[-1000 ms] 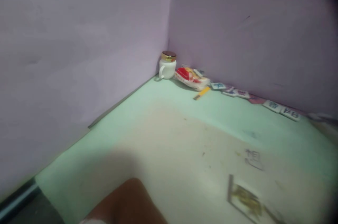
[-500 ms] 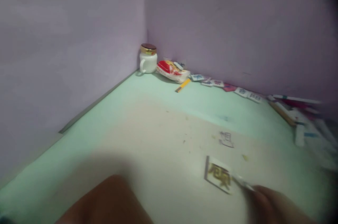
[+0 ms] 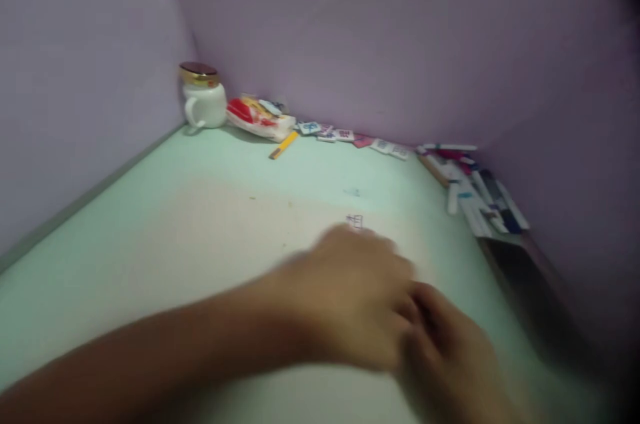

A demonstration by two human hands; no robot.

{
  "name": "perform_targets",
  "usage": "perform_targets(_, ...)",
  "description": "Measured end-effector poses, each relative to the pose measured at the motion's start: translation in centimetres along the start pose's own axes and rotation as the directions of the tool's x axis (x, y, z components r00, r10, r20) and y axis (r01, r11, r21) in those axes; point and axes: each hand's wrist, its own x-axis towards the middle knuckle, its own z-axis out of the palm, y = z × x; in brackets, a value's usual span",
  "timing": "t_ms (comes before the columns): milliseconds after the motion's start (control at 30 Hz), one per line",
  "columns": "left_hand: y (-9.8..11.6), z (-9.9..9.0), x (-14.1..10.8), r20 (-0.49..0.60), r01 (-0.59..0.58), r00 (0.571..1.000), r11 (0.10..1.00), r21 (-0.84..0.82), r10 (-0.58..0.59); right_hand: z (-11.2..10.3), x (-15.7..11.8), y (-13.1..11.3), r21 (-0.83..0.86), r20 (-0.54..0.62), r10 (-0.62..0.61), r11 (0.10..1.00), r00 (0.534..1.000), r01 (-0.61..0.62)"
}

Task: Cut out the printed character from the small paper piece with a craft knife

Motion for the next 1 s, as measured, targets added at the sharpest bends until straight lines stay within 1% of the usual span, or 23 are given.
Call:
perform_targets(33,-0.5,-0.4,0.1,0.044,0.004,0.999,0.999,0.050,-0.006,-0.5,0.2,-0.6,0.021,-0.004,0.024,1.000,1.000,-0.024)
perform_targets(100,-2.1,-0.7,0.2,0.095,0.050,0.993,0.988,0.149,-0.064,-1.9,0.7,-2.5,0.212,0.026,0.106,0.971,0.994,-0.109)
perform_targets(167,-3.8,-0.4,0.0,0.070,0.101,0.991,0.980,0.172,-0.114,-3.2,1.0,-4.2,0.339,0.049,0.140,0.929,0.989,-0.149)
perform_targets(200,-4.4,-0.1,-0.1,0.064,0.084,0.993,0.984,0.156,-0.095,-3.7,1.1,-4.8,0.373,0.055,0.134,0.917,0.990,-0.144)
perform_targets(267,-5.1,0.6,-0.3,0.085,0.063,0.994,0.991,0.115,-0.073,-4.1,1.2,-5.2,0.399,0.040,0.080,0.913,0.996,-0.089)
perform_targets(367,-5.0,1.3,-0.2,0.080,0.067,0.994,0.994,0.086,-0.074,-3.7,1.0,-4.7,0.363,0.031,0.014,0.931,0.999,-0.024)
perform_targets(467,-4.6,1.6,0.2,0.047,0.057,0.997,0.995,0.080,-0.061,-3.2,0.8,-4.3,0.262,0.074,-0.030,0.965,0.997,0.009)
perform_targets(567,-4.4,1.5,0.7,0.062,0.074,0.995,0.995,0.069,-0.078,-3.1,0.8,-4.1,0.186,0.049,-0.125,0.976,0.991,0.114)
perform_targets(667,-4.3,1.4,1.0,0.078,0.115,0.990,0.990,0.085,-0.122,-3.1,1.0,-4.0,0.168,0.001,-0.166,0.972,0.986,0.164)
perform_targets(800,-3.9,1.1,1.1,0.092,0.140,0.984,0.985,0.104,-0.149,-3.0,1.0,-4.0,0.168,0.006,-0.185,0.969,0.983,0.181)
perform_targets(1000,-3.7,1.1,0.8,0.102,0.180,0.977,0.980,0.083,-0.188,-2.3,1.0,-3.7,0.171,-0.032,-0.250,0.952,0.968,0.252)
